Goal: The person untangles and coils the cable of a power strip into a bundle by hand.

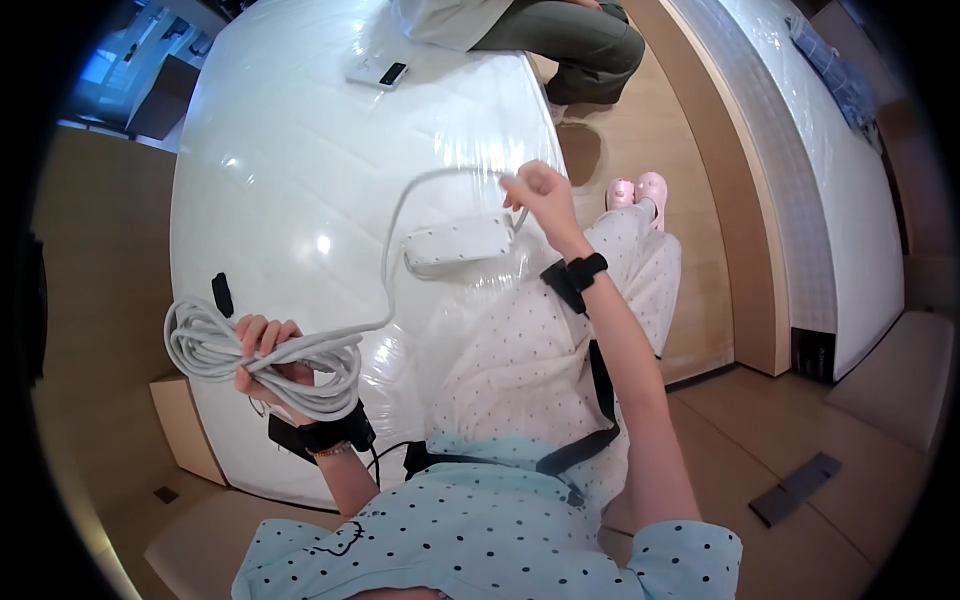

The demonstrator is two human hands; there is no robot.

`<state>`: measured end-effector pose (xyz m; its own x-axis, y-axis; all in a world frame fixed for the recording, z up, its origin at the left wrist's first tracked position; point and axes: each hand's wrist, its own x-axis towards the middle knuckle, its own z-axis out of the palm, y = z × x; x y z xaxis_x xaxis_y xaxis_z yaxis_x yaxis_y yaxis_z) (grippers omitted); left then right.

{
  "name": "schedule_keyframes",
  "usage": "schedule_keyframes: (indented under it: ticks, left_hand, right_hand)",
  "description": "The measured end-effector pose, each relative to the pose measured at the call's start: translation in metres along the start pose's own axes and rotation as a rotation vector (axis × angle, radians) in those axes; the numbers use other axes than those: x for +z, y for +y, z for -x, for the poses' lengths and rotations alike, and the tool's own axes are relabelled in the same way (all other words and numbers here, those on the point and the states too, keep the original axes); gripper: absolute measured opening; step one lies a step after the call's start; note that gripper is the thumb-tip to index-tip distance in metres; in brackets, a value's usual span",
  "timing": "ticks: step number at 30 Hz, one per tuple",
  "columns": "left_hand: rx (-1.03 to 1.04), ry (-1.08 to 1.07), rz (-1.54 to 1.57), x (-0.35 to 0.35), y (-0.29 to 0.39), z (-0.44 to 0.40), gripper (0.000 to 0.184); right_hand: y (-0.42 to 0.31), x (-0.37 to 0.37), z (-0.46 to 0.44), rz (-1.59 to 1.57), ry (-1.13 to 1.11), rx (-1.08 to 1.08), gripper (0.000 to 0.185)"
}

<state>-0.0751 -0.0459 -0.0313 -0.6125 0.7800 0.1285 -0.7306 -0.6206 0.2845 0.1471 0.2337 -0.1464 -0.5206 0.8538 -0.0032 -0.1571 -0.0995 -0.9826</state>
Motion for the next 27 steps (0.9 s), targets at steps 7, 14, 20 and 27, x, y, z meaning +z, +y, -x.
schedule_keyframes:
  ticks: [7,14,20,27]
  left_hand:
    - [0.028,0.05,-0.068,0.001,-0.004,-0.003,0.04]
    - [-0.096,0.027,-0.501,0.008,-0.029,0.0,0.042]
    - [-0.241,-0.007,-1.384,0.021,-0.059,-0.007,0.039]
    - [-0.227,-0.124,-1.281,0.024,-0.083,-0.01,0.038]
  right_hand:
    - [-0.047,-0.013,0.014,-0.556,-0.001,0.178,0.012]
    - [-0.119,0.011,0.045,-0.048,-0.166,-0.123,0.011]
    - [-0.124,0.019,0.05,-0.076,-0.199,-0.527,0.003]
    - [-0.128,0.022,0.055,-0.064,-0.411,-0.473,0.015]
